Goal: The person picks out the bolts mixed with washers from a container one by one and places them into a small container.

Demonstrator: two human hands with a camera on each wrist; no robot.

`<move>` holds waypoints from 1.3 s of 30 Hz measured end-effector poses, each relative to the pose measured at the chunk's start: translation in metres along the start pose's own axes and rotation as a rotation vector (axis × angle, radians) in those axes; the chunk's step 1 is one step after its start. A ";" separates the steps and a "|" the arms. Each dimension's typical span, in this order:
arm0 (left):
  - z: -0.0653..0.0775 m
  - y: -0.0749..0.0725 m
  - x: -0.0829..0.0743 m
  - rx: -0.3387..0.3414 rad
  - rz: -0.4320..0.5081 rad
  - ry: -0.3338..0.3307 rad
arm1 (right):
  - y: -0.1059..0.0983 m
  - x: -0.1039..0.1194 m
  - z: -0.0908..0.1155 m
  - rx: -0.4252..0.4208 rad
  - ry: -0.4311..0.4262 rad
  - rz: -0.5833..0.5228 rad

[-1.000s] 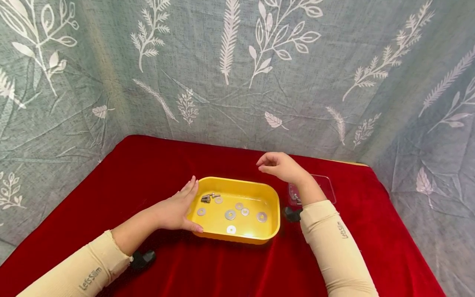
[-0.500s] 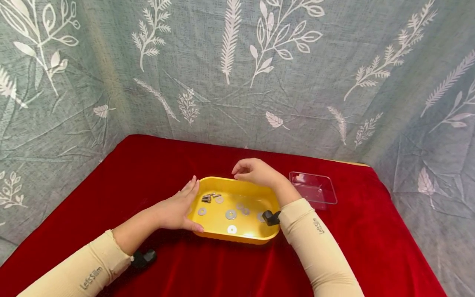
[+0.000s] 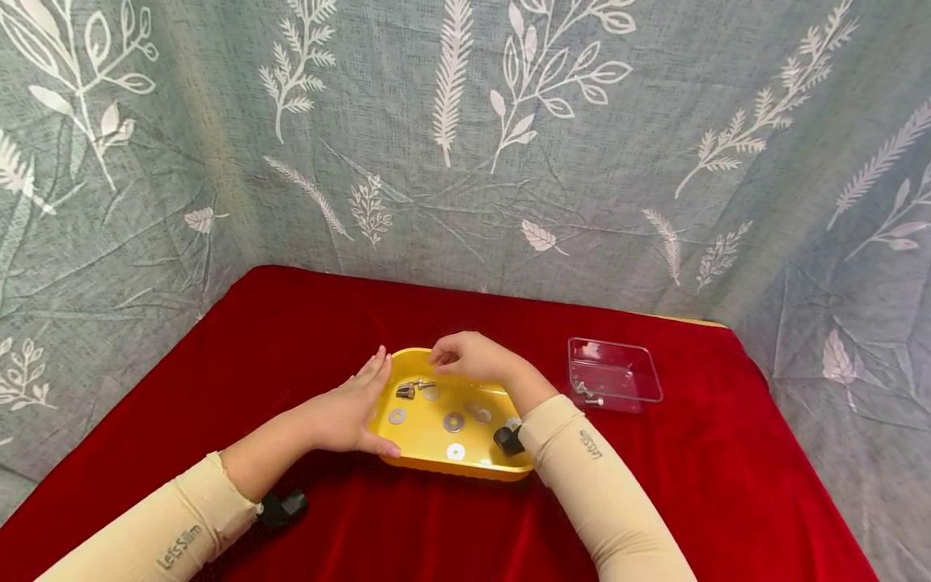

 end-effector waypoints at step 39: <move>0.002 -0.001 -0.003 -0.006 0.011 0.008 | 0.036 -0.013 -0.012 0.217 0.157 0.078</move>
Point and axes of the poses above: each hand's wrist, its own z-axis away from the middle knuckle, its own y-axis out of the palm, x = y × z, the point moved 6 cm from there along -z, towards the middle knuckle, and after that the axes turned 12 degrees about x, right-handed, at the moved point
